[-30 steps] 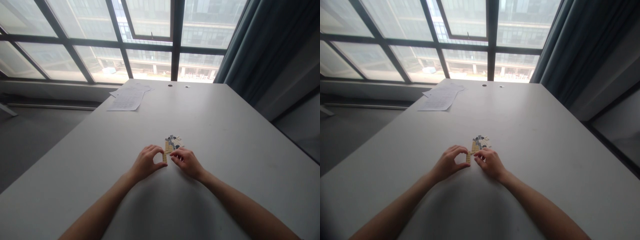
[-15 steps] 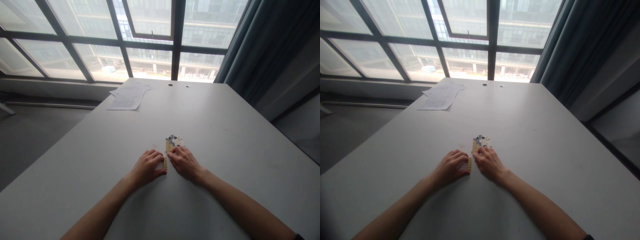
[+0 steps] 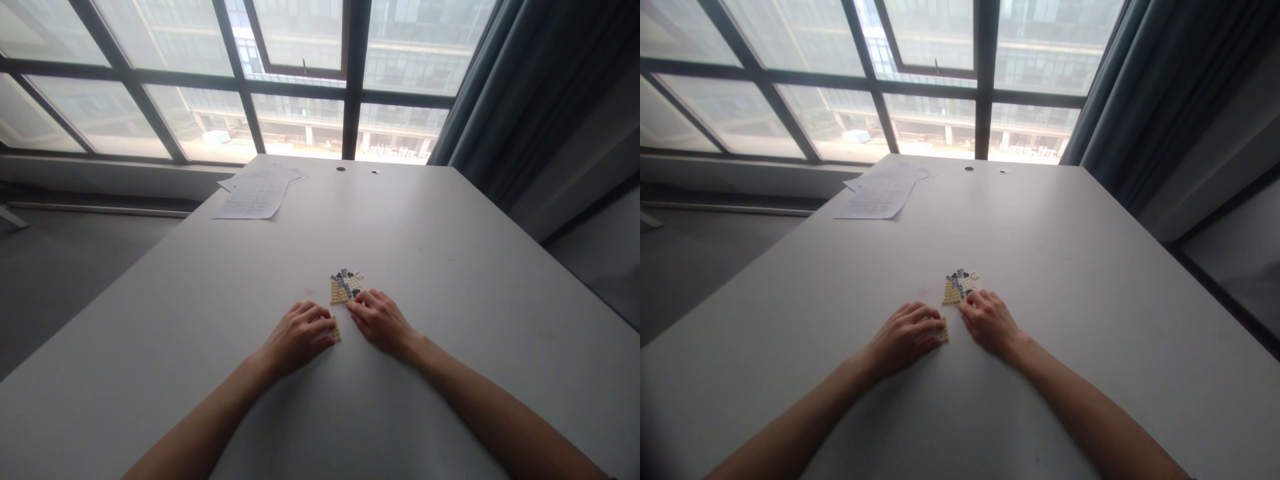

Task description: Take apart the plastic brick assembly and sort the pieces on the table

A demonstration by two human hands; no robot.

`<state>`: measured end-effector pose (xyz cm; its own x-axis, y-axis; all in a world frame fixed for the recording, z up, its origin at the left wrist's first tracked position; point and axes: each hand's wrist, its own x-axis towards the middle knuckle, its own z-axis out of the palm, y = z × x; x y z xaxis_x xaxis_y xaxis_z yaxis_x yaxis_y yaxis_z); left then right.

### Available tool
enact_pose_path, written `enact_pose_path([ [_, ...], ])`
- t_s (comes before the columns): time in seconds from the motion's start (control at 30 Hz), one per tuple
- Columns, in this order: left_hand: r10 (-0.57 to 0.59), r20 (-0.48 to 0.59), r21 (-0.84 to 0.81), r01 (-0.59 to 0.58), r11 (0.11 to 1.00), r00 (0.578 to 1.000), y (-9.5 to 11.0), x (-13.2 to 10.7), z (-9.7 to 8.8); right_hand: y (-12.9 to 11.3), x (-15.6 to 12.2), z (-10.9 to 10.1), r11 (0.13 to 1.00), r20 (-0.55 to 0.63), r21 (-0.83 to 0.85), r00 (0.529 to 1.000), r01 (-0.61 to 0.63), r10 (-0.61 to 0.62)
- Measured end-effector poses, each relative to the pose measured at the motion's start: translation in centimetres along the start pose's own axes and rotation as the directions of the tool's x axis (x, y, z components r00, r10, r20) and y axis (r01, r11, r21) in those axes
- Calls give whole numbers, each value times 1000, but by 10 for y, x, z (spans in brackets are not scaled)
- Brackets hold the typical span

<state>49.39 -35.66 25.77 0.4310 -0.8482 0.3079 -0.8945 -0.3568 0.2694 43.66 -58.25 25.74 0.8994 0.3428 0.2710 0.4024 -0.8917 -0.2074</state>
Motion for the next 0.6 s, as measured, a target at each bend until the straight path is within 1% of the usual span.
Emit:
enact_pose_path([
  [0.23,22,-6,-46,-22,999,1000,1,0,-3,4,0,0,1000,-12,7,1000,3,-2],
  [0.37,13,-16,-54,-14,998,1000,1,0,-1,4,0,2,999,-50,31,999,-16,18],
  [0.47,-20,-19,-48,19,999,1000,0,0,0,4,4,4,998,-98,56,994,-42,48],
  [0.6,-60,-31,-29,59,998,998,-1,-1,1,5,20,4,986,-146,116,980,-116,133],
])
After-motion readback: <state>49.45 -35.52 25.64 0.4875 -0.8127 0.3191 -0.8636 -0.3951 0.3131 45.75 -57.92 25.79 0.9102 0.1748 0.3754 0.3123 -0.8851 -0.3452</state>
